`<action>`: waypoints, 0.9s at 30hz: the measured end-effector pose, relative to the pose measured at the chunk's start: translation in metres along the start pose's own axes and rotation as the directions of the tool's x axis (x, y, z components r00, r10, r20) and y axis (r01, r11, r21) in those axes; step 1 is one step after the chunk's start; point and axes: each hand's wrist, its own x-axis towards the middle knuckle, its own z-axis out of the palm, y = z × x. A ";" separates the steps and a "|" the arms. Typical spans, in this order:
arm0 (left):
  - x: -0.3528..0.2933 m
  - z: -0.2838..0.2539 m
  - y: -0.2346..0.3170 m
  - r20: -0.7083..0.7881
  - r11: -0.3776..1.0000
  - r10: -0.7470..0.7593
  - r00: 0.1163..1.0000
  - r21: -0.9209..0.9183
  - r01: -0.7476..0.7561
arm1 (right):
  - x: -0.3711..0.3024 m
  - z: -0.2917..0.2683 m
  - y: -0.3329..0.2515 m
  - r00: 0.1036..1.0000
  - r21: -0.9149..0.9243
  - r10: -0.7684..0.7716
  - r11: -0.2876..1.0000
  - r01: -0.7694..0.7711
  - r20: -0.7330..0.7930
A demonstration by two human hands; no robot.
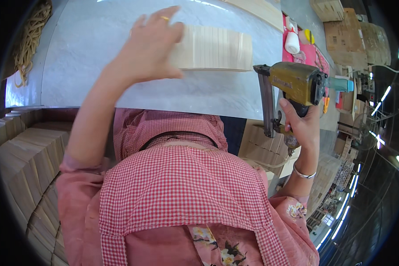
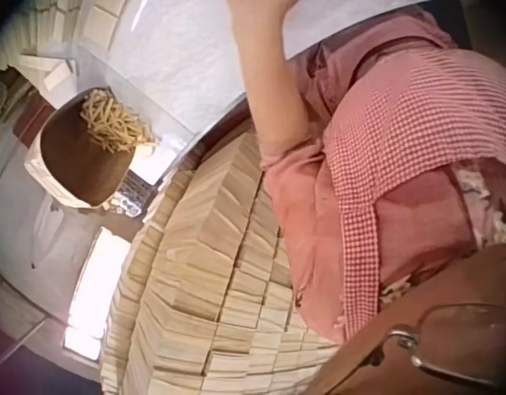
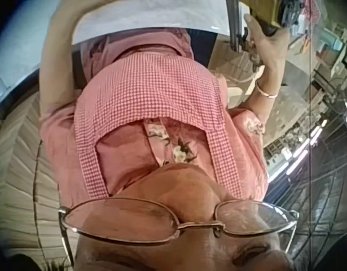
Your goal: Assemble wooden boxes by applying glue to the edges and using a pneumatic nail gun to secure the panels.
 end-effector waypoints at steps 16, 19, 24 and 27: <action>0.000 0.029 0.011 -0.213 1.000 -0.019 0.977 0.006 0.021 | 0.005 0.026 -0.021 0.987 0.008 -0.073 0.997 0.073 0.144; 0.001 0.028 0.012 -0.197 0.999 -0.034 0.980 -0.017 0.031 | 0.005 0.030 -0.025 0.989 0.034 -0.037 0.999 0.033 0.142; 0.001 0.030 0.010 -0.198 0.999 -0.033 0.980 -0.027 0.029 | 0.006 0.029 -0.029 0.990 -0.019 0.001 1.000 0.002 0.144; 0.000 0.030 0.009 -0.192 0.999 -0.034 0.981 -0.035 0.027 | 0.009 0.028 -0.038 0.989 -0.090 0.016 0.996 -0.003 0.146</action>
